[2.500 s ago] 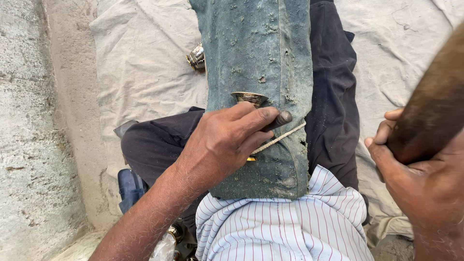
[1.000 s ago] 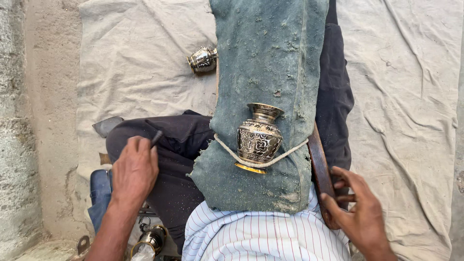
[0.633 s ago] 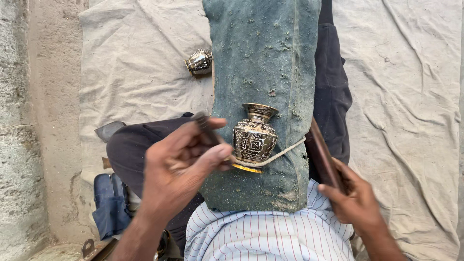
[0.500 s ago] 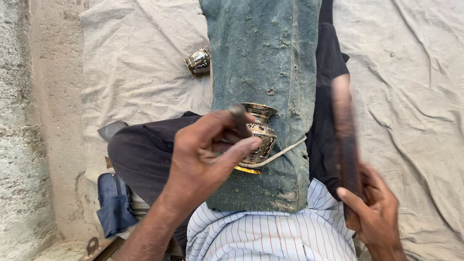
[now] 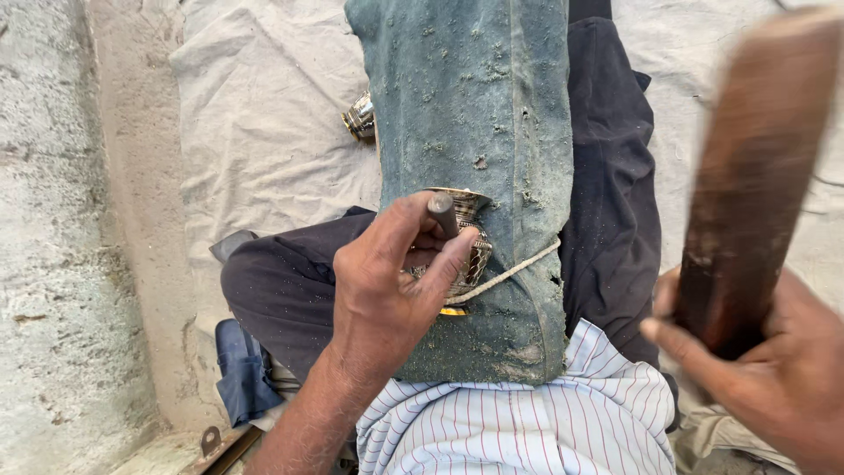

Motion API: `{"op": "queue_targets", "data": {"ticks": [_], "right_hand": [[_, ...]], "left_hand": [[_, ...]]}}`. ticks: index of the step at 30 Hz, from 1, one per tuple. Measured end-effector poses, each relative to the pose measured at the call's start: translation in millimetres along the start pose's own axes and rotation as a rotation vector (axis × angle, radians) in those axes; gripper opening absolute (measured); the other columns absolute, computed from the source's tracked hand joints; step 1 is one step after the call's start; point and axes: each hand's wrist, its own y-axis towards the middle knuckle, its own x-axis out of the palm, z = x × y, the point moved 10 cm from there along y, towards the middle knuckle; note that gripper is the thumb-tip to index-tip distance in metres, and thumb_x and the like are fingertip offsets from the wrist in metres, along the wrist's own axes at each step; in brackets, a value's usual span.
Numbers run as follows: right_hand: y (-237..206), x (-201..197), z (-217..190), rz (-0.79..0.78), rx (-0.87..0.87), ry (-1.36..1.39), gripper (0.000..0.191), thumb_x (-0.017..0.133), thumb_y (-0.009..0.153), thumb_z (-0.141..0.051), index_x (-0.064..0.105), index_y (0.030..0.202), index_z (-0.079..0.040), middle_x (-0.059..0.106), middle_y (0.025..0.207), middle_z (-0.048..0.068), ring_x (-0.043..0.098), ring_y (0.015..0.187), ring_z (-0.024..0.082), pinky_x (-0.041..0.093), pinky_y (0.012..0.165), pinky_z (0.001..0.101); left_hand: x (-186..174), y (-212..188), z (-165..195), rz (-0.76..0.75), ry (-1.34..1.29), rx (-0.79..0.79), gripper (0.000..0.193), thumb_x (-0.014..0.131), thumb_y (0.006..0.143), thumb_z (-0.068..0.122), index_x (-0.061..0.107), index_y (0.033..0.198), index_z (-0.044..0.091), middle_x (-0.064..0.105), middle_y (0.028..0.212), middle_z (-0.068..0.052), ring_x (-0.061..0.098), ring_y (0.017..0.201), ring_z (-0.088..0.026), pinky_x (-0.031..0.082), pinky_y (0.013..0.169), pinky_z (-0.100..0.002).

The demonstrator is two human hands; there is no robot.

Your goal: The person sits on the ground with a sand-filled cushion on their lap, holding a small brass vessel against it. They hold a steel punch against the vessel surface and strike it with a wooden mallet, repositioning the punch repeatedly to emboss a decorative pattern into the metal, rotating the vessel as they work.

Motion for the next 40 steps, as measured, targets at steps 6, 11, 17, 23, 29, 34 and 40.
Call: {"op": "queue_targets", "data": {"ticks": [6, 11, 17, 23, 29, 34, 40], "right_hand": [[14.8, -19.0, -57.2, 0.096, -0.245, -0.198, 0.026, 0.079, 0.083, 0.003, 0.065, 0.105, -0.002, 0.066, 0.086, 0.009, 0.07, 0.074, 0.016, 0.062, 0.067, 0.0279], [23.1, -30.6, -94.3, 0.193, -0.362, -0.632, 0.043, 0.08, 0.072, 0.007, 0.07, 0.114, 0.004, 0.068, 0.09, 0.016, 0.069, 0.077, 0.025, 0.055, 0.071, 0.0364], [29.5, -32.9, -105.1, 0.196, -0.39, -0.614, 0.046, 0.078, 0.076, 0.006, 0.066, 0.121, 0.005, 0.067, 0.093, 0.018, 0.069, 0.078, 0.028, 0.055, 0.072, 0.038], [32.5, -24.3, -112.7, 0.145, -0.482, -0.68, 0.043, 0.08, 0.075, 0.003, 0.067, 0.116, 0.003, 0.069, 0.088, 0.017, 0.07, 0.078, 0.026, 0.057, 0.073, 0.0394], [39.9, -23.0, -105.9, 0.075, -0.361, -0.633, 0.046, 0.079, 0.078, 0.002, 0.067, 0.123, 0.0, 0.07, 0.089, 0.016, 0.071, 0.076, 0.025, 0.058, 0.073, 0.0395], [39.5, -24.6, -126.9, 0.136, -0.479, -0.656, 0.055, 0.08, 0.071, 0.001, 0.066, 0.123, 0.002, 0.07, 0.093, 0.018, 0.072, 0.082, 0.028, 0.058, 0.076, 0.0415], [93.8, -0.2, -115.8, 0.022, -0.321, -0.788, 0.06, 0.078, 0.08, -0.011, 0.057, 0.136, -0.01, 0.07, 0.111, 0.012, 0.071, 0.102, 0.021, 0.058, 0.092, 0.0344]], "left_hand": [[5.8, -4.9, 8.9, 0.011, 0.15, -0.011, 0.034, 0.076, 0.098, 0.01, 0.064, 0.129, 0.004, 0.071, 0.097, -0.008, 0.075, 0.084, -0.013, 0.066, 0.071, -0.026], [7.8, -8.0, 21.3, 0.025, 0.244, 0.152, 0.038, 0.075, 0.103, 0.012, 0.06, 0.137, 0.009, 0.072, 0.107, -0.007, 0.074, 0.09, -0.014, 0.065, 0.077, -0.027], [10.0, -3.9, 5.9, -0.013, 0.187, 0.01, 0.043, 0.075, 0.1, 0.012, 0.059, 0.141, 0.01, 0.068, 0.095, -0.004, 0.072, 0.08, -0.009, 0.066, 0.066, -0.023], [11.5, -6.3, 11.5, 0.006, 0.283, 0.064, 0.044, 0.077, 0.099, 0.012, 0.06, 0.139, 0.009, 0.068, 0.094, -0.006, 0.07, 0.078, -0.01, 0.064, 0.065, -0.025], [9.3, -5.0, 9.6, 0.022, 0.226, 0.056, 0.04, 0.076, 0.1, 0.013, 0.06, 0.136, 0.009, 0.068, 0.098, -0.005, 0.074, 0.086, -0.008, 0.068, 0.072, -0.023], [8.8, -2.3, 8.3, 0.005, 0.245, -0.009, 0.041, 0.076, 0.098, 0.01, 0.063, 0.137, 0.007, 0.068, 0.092, -0.006, 0.071, 0.077, -0.01, 0.065, 0.064, -0.025], [10.4, -7.3, 0.5, 0.031, 0.195, -0.007, 0.039, 0.074, 0.102, 0.013, 0.061, 0.138, 0.014, 0.07, 0.103, -0.003, 0.078, 0.096, -0.011, 0.07, 0.079, -0.023]]}}
